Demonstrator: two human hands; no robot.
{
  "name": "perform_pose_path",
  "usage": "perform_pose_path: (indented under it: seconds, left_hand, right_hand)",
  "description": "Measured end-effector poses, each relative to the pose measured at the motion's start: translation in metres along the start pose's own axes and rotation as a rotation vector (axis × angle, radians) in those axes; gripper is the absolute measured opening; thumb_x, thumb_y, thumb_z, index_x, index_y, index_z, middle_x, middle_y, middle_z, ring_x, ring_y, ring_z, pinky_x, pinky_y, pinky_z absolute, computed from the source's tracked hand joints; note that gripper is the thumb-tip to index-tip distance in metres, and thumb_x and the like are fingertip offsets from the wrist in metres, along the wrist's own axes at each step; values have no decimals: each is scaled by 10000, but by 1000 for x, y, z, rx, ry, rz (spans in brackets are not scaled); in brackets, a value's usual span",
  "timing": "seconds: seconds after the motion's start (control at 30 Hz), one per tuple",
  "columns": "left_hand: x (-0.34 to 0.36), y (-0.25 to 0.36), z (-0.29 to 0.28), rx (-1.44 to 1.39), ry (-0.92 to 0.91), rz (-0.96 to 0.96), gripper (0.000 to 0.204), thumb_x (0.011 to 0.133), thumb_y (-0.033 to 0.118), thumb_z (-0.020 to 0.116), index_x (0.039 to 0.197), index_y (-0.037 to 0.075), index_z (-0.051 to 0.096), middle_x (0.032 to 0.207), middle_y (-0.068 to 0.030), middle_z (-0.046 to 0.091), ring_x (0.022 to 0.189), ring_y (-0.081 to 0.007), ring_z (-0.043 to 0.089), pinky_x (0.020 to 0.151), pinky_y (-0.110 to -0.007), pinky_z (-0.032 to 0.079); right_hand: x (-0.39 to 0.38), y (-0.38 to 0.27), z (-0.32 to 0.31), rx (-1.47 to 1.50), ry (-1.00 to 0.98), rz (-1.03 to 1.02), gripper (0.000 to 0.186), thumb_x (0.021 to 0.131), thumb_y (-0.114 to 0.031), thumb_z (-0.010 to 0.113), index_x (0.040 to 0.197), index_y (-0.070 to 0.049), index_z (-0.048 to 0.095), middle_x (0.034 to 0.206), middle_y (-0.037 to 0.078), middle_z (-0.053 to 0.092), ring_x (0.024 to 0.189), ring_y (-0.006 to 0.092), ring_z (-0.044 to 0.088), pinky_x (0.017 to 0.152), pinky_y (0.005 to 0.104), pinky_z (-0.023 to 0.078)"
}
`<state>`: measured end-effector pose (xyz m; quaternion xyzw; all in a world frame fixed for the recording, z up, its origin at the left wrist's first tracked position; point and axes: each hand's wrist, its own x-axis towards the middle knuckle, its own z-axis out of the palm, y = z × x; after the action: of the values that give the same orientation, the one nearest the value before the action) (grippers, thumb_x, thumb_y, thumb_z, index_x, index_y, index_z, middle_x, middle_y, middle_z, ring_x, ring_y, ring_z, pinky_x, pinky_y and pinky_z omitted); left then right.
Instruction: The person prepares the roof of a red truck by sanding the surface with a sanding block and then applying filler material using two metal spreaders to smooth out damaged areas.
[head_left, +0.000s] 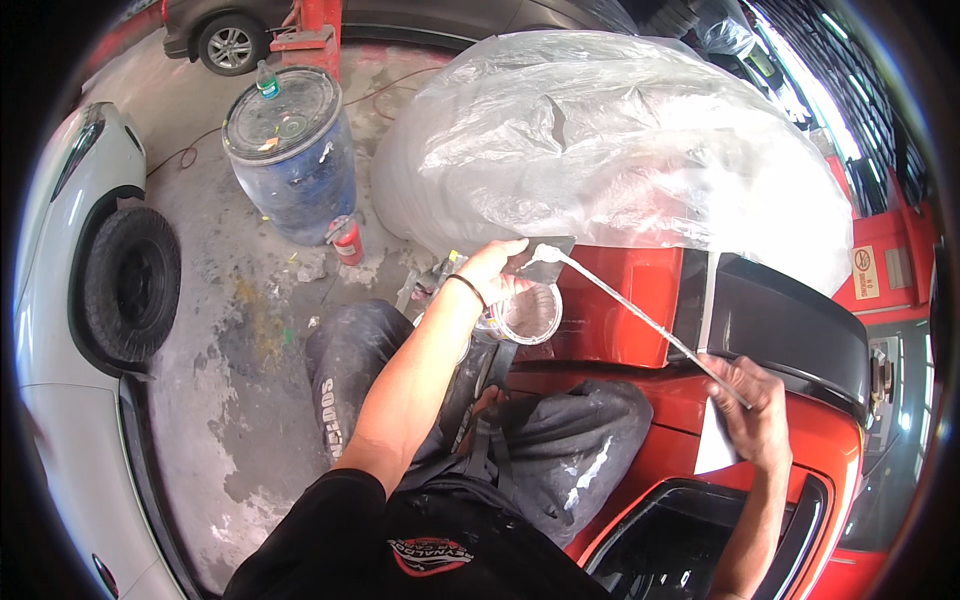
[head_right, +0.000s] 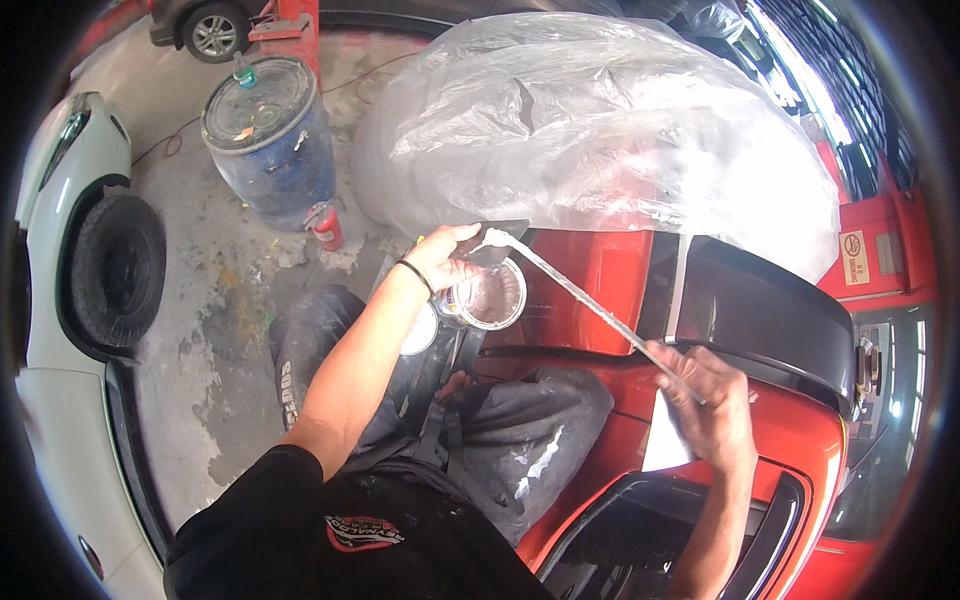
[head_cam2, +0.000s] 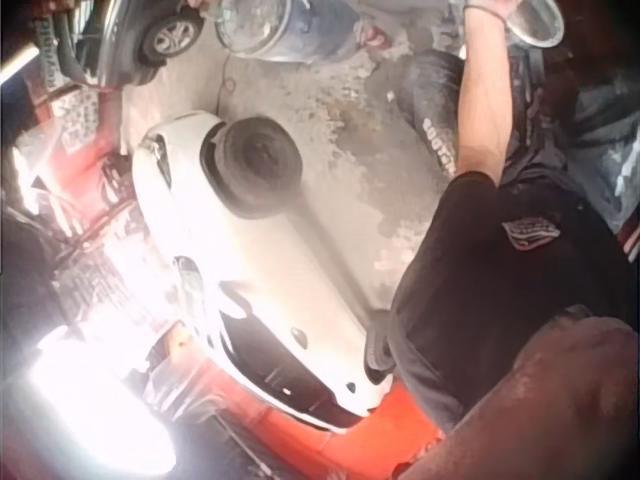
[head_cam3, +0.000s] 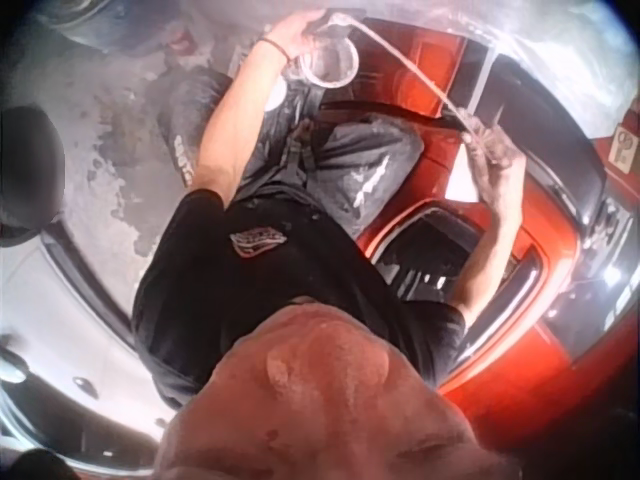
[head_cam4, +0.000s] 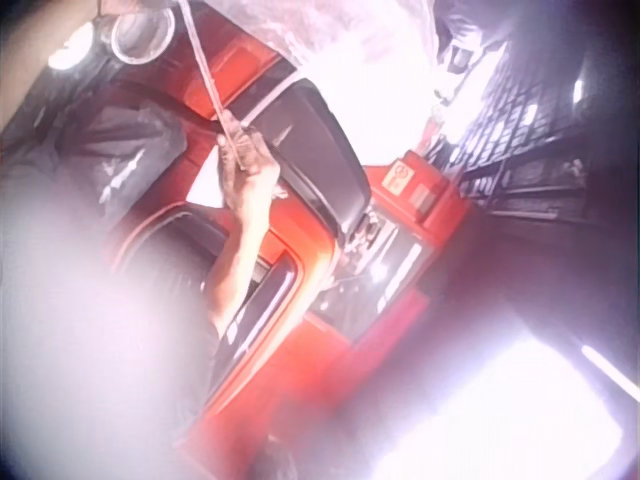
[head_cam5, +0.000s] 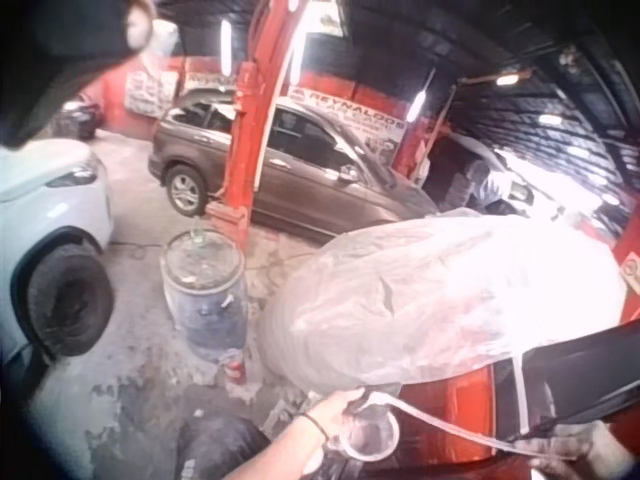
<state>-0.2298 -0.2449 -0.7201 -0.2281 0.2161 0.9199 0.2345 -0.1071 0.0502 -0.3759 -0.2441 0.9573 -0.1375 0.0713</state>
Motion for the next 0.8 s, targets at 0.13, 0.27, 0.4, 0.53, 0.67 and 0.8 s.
perform_pose_path:
  seconds: [0.13, 0.27, 0.4, 0.53, 0.67, 0.8]
  left_hand:
    - [27, 6, -26, -93, -36, -45, 190, 1111, 164, 633, 1171, 9, 726, 1082, -142, 797, 916, -273, 787, 730, -377, 654]
    - [29, 8, -38, -12, 19, -50, 194, 1102, 181, 655, 1201, 27, 718, 1142, -111, 779, 984, -265, 766, 803, -399, 645]
    - [20, -2, -35, 165, 77, -8, 350, 1083, 270, 698, 1362, 65, 650, 1353, -82, 696, 1132, -271, 710, 948, -490, 602]
    - [14, -17, -35, 312, 77, 25, 569, 1073, 365, 712, 1543, 110, 517, 1557, -81, 551, 1307, -293, 622, 1055, -581, 533]
    - [0, -27, -36, 374, 89, -41, 825, 1072, 431, 704, 1733, 153, 296, 1821, -121, 231, 1654, -350, 257, 1231, -687, 329]
    - [-14, 0, -68, 424, 261, 91, 962, 1038, 474, 747, 1763, 145, 206, 1852, -124, 124, 1679, -364, 181, 1230, -731, 305]
  right_hand:
    - [-5, -12, 11, -156, 16, -58, 536, 848, -20, 879, 1344, -208, 806, 786, 35, 613, 653, 224, 612, 605, 407, 521]
    - [-3, -25, 2, -250, -22, -149, 563, 780, 31, 886, 1311, -141, 811, 804, 64, 621, 678, 238, 615, 611, 386, 512]
    - [-2, -24, -11, -297, 12, -201, 613, 706, -4, 898, 1291, -166, 822, 796, 32, 644, 689, 241, 637, 625, 419, 528]
    - [-2, -26, -32, -122, -30, -38, 419, 834, -37, 861, 1248, -86, 827, 807, 71, 657, 705, 217, 629, 664, 383, 523]
    - [4, -13, -49, -53, -86, 115, 459, 1009, -400, 772, 1234, -3, 814, 780, 94, 646, 745, 211, 603, 744, 372, 493]
    - [36, 14, -22, 42, -104, 94, 526, 1063, -476, 689, 1246, 5, 799, 1006, 184, 798, 920, 253, 740, 888, 389, 561]
